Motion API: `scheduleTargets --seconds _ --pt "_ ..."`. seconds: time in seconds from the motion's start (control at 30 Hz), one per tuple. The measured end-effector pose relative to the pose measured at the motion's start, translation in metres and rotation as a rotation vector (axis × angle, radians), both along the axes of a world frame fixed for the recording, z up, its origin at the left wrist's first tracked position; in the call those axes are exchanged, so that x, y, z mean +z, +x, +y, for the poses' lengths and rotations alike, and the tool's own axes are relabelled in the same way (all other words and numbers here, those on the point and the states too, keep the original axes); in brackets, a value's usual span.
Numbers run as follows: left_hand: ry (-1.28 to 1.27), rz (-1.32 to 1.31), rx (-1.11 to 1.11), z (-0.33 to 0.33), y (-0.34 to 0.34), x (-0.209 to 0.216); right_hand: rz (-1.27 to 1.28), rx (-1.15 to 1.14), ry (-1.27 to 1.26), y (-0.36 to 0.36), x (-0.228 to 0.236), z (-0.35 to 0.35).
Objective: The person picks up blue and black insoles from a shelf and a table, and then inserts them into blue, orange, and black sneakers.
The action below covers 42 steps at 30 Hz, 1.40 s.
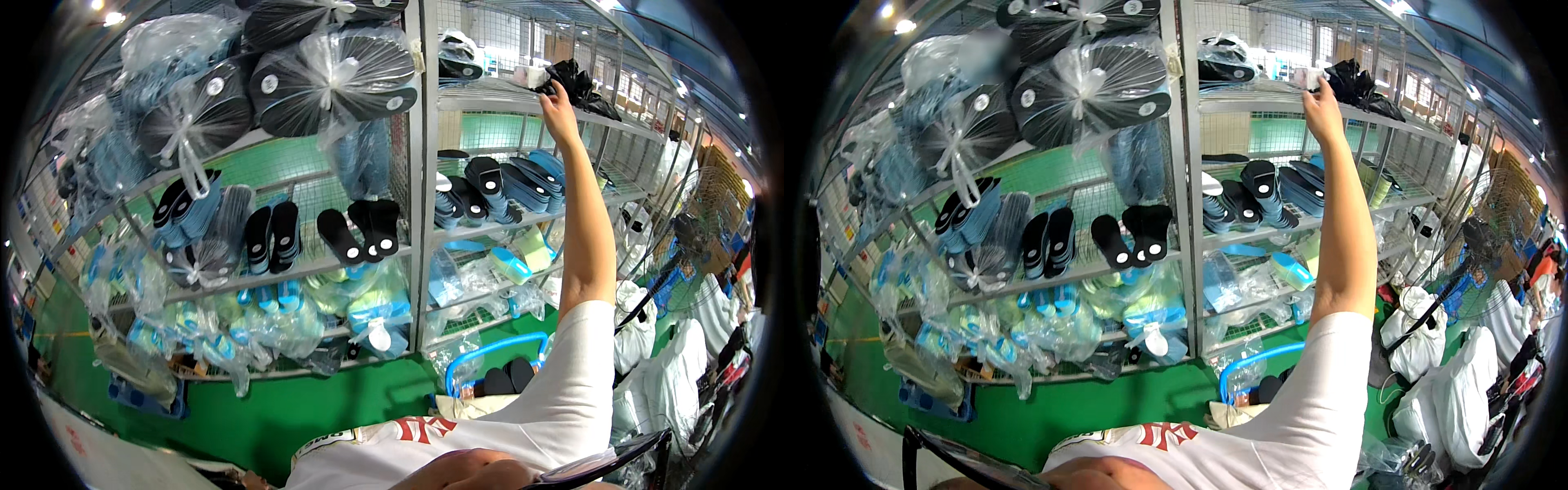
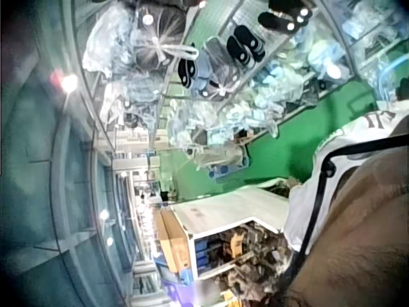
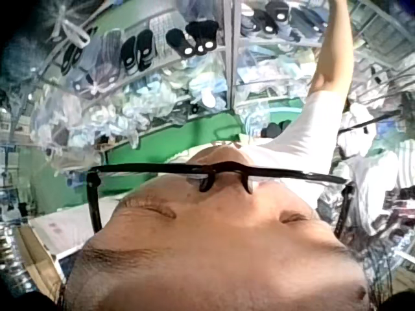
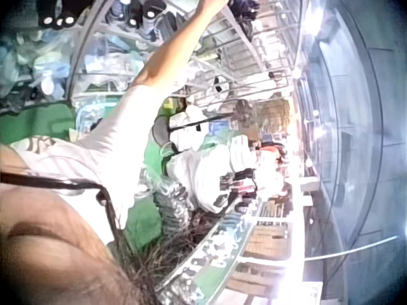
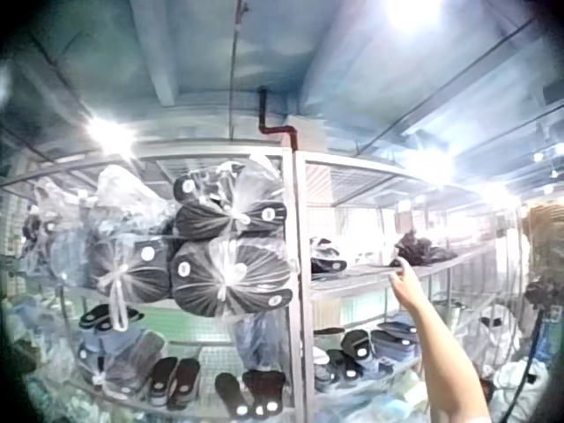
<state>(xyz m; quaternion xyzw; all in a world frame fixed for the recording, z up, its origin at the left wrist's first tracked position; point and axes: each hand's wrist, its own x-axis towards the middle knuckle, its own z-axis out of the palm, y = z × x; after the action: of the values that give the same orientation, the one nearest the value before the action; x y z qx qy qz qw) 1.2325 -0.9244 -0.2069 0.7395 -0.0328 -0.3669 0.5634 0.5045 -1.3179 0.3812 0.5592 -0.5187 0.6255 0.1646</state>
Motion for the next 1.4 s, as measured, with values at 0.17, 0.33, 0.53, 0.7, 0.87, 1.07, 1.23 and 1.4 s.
scheduleTargets --seconds 0.17,0.33,0.53,0.7,0.87,1.07,1.23,1.4 --pt "-0.195 0.055 -0.163 -0.133 -0.046 -0.009 0.344 -0.263 0.36 0.007 0.054 -0.085" --pt "-0.549 0.227 -0.508 -0.283 -0.152 0.02 0.566 -0.351 0.62 0.027 0.103 -0.18" --pt "-0.333 -0.081 -0.738 -0.354 -0.239 0.022 0.593 -0.261 0.929 0.025 0.109 -0.274" --pt "-0.079 -0.062 -0.737 -0.37 -0.241 -0.016 0.696 -0.086 0.503 0.005 0.106 -0.272" --pt "-0.014 0.058 -0.819 -0.382 -0.227 -0.072 0.519 0.148 0.124 -0.027 0.1 -0.202" --pt "-0.298 0.288 -1.335 -0.421 -0.22 -0.121 0.453 0.33 0.124 -0.06 0.074 -0.104" --pt "-0.324 0.001 -1.626 -0.423 -0.238 -0.098 0.641 0.318 -0.043 -0.067 0.057 -0.076" --pt "-0.062 -0.191 -1.327 -0.401 -0.259 -0.039 0.192 0.604 0.523 -0.081 0.063 -0.104"
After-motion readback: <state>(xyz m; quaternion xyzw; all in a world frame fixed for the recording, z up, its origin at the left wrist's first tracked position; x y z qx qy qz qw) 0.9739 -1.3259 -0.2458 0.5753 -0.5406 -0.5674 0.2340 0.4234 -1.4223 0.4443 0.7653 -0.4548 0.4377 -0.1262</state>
